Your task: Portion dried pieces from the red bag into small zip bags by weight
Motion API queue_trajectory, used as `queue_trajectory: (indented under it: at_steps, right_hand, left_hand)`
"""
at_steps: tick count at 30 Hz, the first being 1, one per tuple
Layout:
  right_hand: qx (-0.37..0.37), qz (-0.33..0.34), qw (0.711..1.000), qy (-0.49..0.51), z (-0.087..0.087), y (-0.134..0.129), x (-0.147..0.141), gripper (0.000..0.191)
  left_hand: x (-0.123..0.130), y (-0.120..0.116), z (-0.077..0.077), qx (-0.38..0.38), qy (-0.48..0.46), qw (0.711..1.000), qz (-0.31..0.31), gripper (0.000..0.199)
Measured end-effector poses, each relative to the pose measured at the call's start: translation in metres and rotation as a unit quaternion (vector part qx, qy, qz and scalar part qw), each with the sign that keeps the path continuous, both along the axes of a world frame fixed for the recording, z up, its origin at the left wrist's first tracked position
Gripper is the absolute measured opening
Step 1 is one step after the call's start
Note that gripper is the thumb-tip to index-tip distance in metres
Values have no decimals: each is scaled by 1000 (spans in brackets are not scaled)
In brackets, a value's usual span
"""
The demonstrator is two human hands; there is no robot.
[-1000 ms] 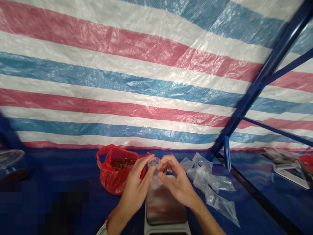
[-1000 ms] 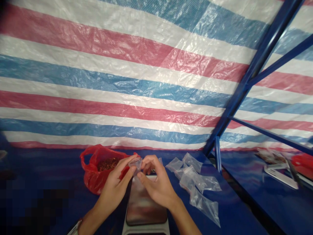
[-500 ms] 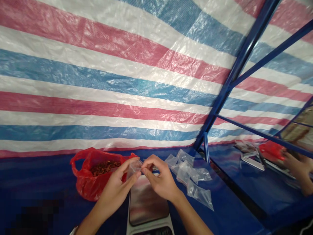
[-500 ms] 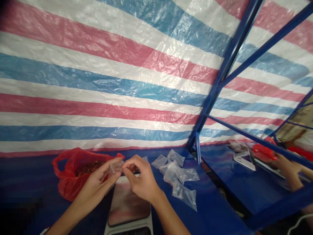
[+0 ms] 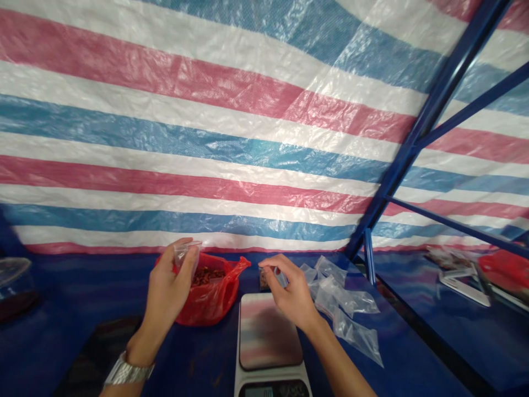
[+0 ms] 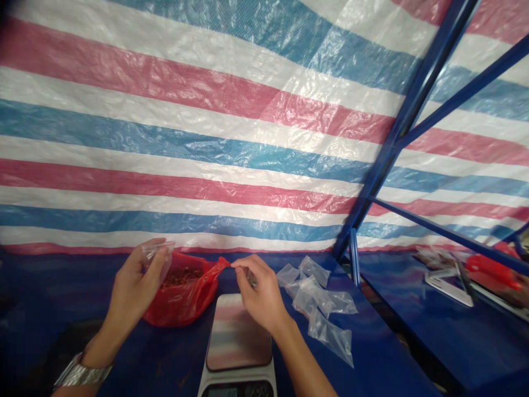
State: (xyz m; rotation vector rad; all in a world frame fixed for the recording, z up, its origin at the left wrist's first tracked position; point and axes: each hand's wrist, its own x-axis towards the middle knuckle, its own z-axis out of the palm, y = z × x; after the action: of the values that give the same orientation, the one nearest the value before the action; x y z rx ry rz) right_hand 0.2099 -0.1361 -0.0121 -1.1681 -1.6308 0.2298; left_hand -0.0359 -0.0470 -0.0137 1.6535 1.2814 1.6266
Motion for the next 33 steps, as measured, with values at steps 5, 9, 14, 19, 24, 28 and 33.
queue_trajectory:
  at_steps: [5,9,14,19,24,28,33]
  right_hand:
    - [-48,77,983,-162,19,31,-29,23]
    - [-63,128,930,-338,18,37,-62,19]
    - [-39,131,881,-452,2,6,-83,16]
    - [-80,144,880,-446,2,0,-77,20]
    - [-118,48,892,-435,11,36,-81,28]
    - [-155,14,843,-514,11,61,-94,22]
    - [-164,-10,830,-533,7,76,-105,26]
  left_hand:
    - [-8,0,3,-10,11,999,29,50]
    - [-12,-1,8,-1,-14,999,52,54]
    - [-13,3,5,-22,28,999,33,46]
    - [-10,3,2,-33,142,989,0,43]
    - [-14,5,1,-82,251,965,9,36]
    - [-17,6,4,-140,308,941,23,36]
    - [-22,6,5,-78,261,952,140,50]
